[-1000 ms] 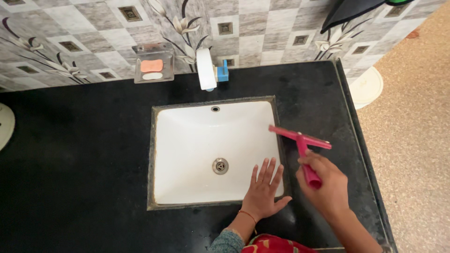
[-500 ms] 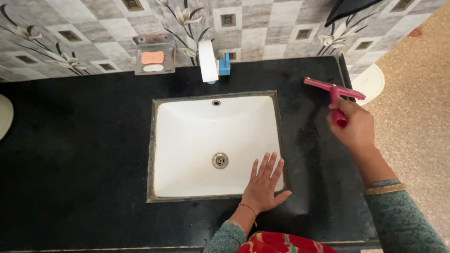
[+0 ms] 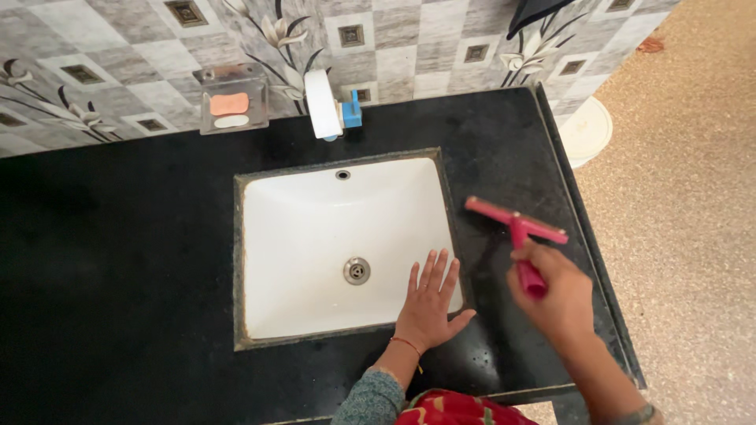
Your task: The person uses a pink squeegee to wipe water from a black countertop and a white sink. They systematically move the squeegee across the countertop surface and the sink basin, pushing liquid toward the drain.
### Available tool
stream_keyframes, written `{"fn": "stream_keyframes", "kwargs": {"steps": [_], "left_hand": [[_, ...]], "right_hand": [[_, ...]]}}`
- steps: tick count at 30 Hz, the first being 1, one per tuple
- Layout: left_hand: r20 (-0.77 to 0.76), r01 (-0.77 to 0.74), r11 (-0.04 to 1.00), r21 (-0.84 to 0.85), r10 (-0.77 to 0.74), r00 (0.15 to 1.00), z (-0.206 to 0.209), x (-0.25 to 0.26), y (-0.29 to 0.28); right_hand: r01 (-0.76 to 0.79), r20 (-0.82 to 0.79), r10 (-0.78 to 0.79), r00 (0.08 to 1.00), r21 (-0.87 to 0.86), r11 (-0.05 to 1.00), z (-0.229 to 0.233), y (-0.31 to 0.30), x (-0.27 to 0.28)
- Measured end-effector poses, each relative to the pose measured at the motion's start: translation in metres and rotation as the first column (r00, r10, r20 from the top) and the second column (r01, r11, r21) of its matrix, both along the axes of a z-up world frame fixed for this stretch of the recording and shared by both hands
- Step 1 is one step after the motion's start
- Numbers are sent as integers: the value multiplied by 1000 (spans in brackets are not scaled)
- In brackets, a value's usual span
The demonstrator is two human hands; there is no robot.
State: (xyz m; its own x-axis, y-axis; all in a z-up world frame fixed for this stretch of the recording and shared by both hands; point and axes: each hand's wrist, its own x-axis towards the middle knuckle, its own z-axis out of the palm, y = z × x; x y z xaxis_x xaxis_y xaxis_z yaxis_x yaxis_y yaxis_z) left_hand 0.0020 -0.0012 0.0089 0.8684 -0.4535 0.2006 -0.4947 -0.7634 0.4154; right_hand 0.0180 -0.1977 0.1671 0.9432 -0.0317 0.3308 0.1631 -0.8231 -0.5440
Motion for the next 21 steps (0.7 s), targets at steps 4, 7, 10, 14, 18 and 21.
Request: {"fn": "stream_keyframes", "kwargs": {"steps": [4,7,10,14,18,21], "left_hand": [[-4,3,1000,-28,-3,1000,-1,0,0],[5,-1,1000,-28,1,1000,-1,1,1],[-7,1,1000,-26,-1,1000,-1,1,-1],[-19,-4,1000,-2,3,1000,-1,0,0],[-31,1,1000,-23,-1,1000,-1,1,0],[1,-19,1000,6,19,1000,-2,0,-2]], "right_hand": [[-44,80,41,996,29,999,6,5,1],[-99,174,101,980,-19,995,-2,-4,36],[-136,208,147,967,-67,988,-16,-22,82],[-175,171,180,969,-44,984,-35,-47,120],[-166,115,167,979,-22,986,-46,-65,119],[-168,123,171,978,-35,985,-46,-69,105]]}}
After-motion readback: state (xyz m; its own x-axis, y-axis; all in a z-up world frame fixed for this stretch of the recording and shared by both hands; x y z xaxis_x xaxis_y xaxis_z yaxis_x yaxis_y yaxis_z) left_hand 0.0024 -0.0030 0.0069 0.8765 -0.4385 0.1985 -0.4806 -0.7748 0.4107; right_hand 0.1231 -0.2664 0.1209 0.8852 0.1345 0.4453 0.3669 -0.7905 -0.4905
